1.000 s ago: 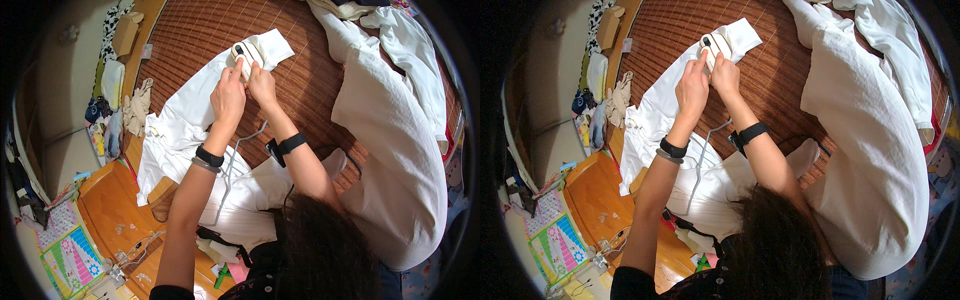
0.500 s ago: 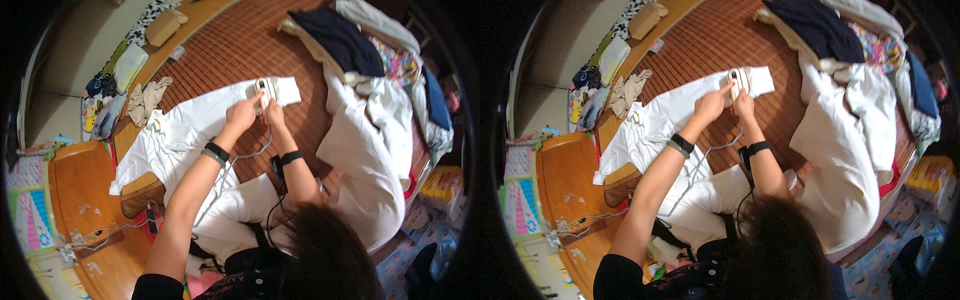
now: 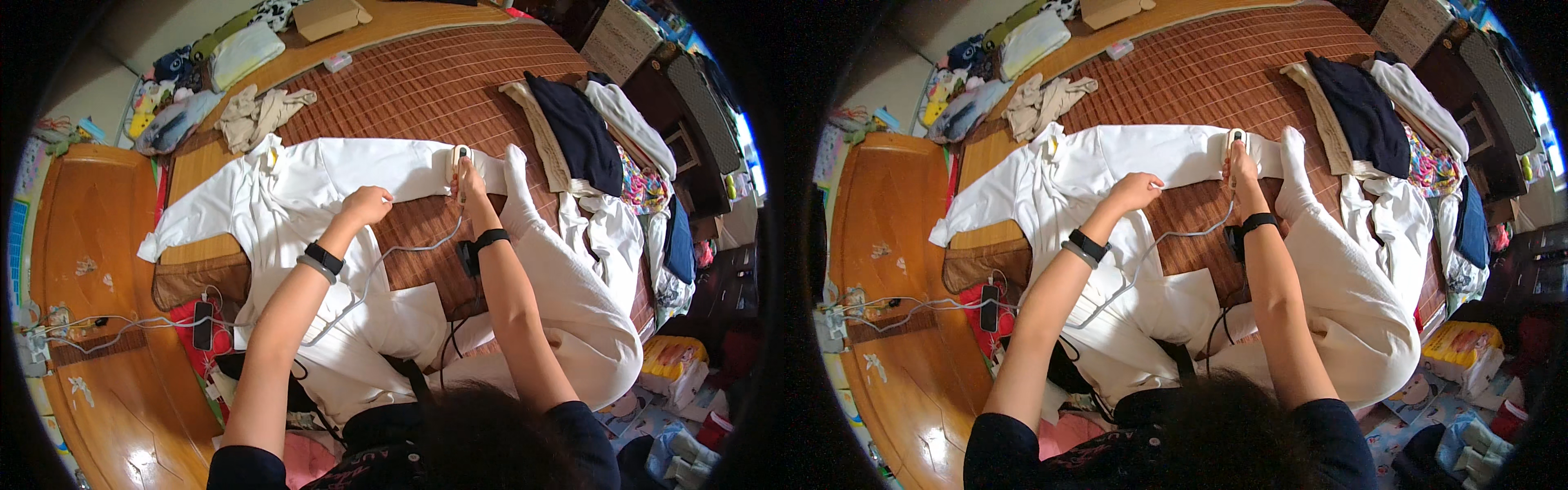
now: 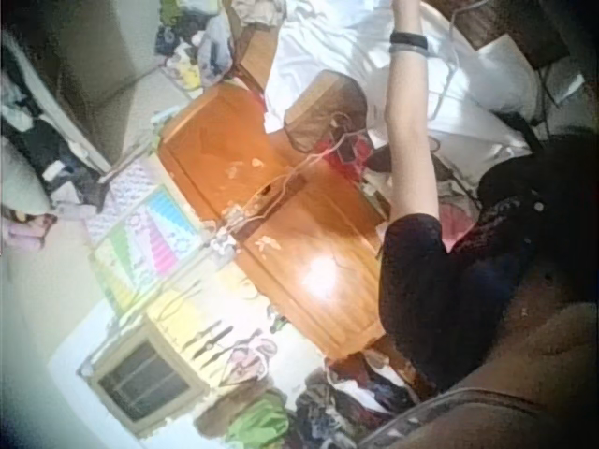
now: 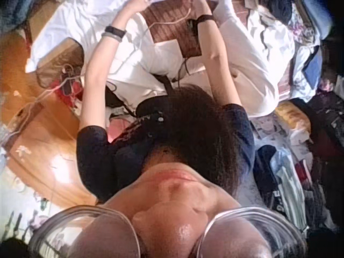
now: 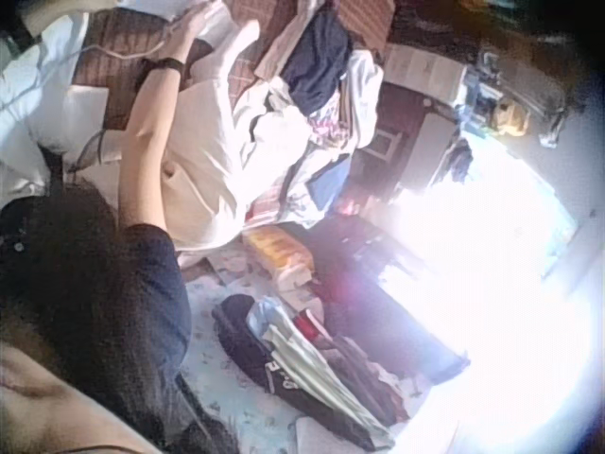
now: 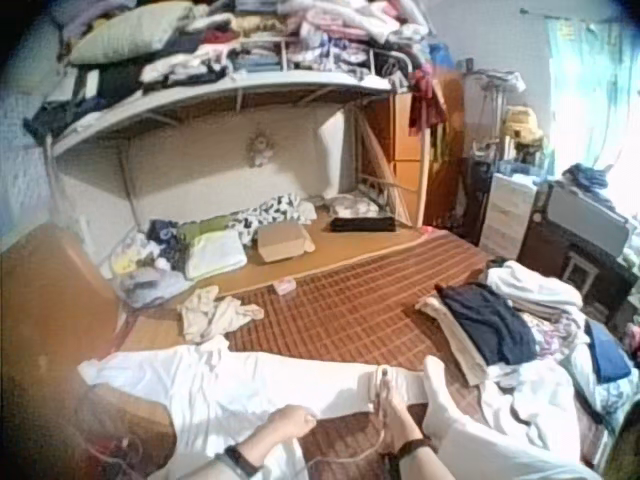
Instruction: The person irons a white long-sleeved shirt on a flat surface using a handheld iron. The person smooths the fabric by hand and glides the iron over the sleeves and torso before turning the garment over to iron the other side.
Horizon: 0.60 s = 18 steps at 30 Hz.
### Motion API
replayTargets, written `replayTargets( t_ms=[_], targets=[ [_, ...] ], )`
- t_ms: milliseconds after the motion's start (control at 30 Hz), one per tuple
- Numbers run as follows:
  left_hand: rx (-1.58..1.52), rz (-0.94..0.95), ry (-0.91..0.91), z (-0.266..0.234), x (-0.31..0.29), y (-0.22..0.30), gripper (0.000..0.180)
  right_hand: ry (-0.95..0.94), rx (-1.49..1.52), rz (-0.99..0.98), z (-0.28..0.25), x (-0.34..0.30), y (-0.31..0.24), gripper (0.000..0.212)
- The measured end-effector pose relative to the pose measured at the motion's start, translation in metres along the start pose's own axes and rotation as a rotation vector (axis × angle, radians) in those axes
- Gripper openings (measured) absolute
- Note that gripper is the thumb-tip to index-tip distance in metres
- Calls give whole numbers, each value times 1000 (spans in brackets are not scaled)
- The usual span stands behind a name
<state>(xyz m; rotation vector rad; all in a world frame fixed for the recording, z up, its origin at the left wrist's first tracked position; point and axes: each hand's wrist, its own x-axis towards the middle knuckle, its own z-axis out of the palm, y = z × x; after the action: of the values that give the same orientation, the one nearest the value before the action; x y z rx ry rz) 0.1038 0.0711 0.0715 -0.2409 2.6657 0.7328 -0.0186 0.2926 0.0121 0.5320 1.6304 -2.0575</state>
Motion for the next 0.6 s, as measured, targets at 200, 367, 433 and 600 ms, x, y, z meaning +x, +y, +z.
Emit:
replayTargets(
  t_ms=[200, 367, 433, 600],
  targets=[
    [-105, 93, 20, 6, 9, -2, 28, 15, -83, 64, 5, -6, 3, 43],
    [-263, 150, 319, -2, -16, 41, 30, -160, -33, -88, 53, -54, 11, 51],
    [-293, 171, 343, -1, -16, 43, 30, -201, -33, -42, 57, -66, 5, 49],
    [-378, 212, 645, -27, -27, 38, 18, -258, -89, -127, 74, -96, 6, 50]
  ],
)
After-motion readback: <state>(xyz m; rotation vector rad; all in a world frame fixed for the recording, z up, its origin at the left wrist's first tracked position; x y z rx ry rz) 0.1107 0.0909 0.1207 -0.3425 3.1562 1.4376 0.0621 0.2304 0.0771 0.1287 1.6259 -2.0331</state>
